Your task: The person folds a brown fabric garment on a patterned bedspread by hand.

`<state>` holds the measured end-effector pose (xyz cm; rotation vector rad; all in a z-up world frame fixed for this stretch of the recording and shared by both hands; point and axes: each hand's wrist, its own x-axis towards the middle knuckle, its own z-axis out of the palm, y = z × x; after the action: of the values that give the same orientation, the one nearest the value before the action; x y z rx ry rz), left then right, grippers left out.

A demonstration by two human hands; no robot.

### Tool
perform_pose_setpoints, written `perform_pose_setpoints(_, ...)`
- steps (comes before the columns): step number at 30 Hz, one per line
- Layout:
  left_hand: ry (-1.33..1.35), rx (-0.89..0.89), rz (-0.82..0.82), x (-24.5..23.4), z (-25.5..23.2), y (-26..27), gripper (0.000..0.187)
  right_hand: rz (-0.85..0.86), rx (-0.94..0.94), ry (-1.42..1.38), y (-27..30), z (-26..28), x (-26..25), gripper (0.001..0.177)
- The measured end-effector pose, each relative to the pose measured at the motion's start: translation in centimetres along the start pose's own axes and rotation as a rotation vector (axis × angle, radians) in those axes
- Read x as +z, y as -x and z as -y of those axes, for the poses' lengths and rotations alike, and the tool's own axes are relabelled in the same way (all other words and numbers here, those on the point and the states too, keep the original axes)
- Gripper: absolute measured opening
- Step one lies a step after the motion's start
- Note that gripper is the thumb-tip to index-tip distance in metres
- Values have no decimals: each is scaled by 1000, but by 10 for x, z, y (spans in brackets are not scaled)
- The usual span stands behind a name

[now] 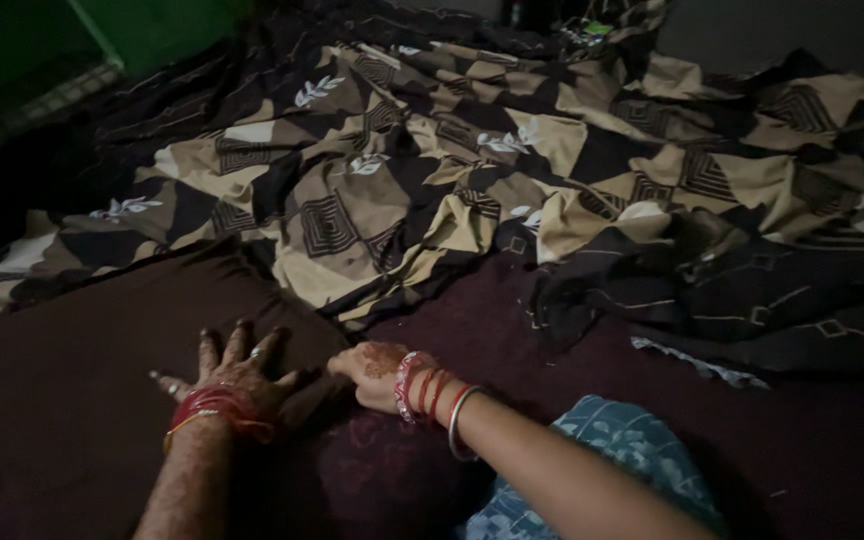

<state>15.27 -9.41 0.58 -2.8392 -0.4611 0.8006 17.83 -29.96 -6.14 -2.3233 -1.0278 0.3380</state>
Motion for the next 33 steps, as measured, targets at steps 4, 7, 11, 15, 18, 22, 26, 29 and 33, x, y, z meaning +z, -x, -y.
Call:
perform_pose_setpoints(4, 38, -54, 6, -3, -1, -2, 90, 93, -35, -4, 6, -2, -5, 57)
perform_pose_setpoints(7, 51, -44, -2, -1, -3, -6, 88, 200, -75, -52, 2, -17, -11, 49)
perform_pose_setpoints(11, 72, -45, -14, 1, 2, -6, 86, 353, -239, -220, -8, -36, -16, 32)
perform_pose_setpoints(15, 88, -54, -19, -2, 4, -6, 89, 463, -167, -216, -11, -32, -23, 36)
perform_pose_setpoints(18, 105, -42, -35, 8, 9, -15, 87, 419, -240, -241, -4, -23, -30, 46)
perform_pose_setpoints(22, 52, 61, -153, 34, 33, -46, 76, 315, -292, -434, 4, 9, -24, 55)
perform_pose_setpoints(26, 143, 223, -324, 32, 69, -35, 77, 98, -400, -285, -3, 57, -3, 67)
perform_pose_setpoints(29, 102, -110, -44, 10, 70, 13, 82, -94, -527, -152, -7, 91, 22, 64)
perform_pose_setpoints(33, -309, 98, 48, -8, 70, 53, 79, -289, -568, 1, -10, 126, 45, 46)
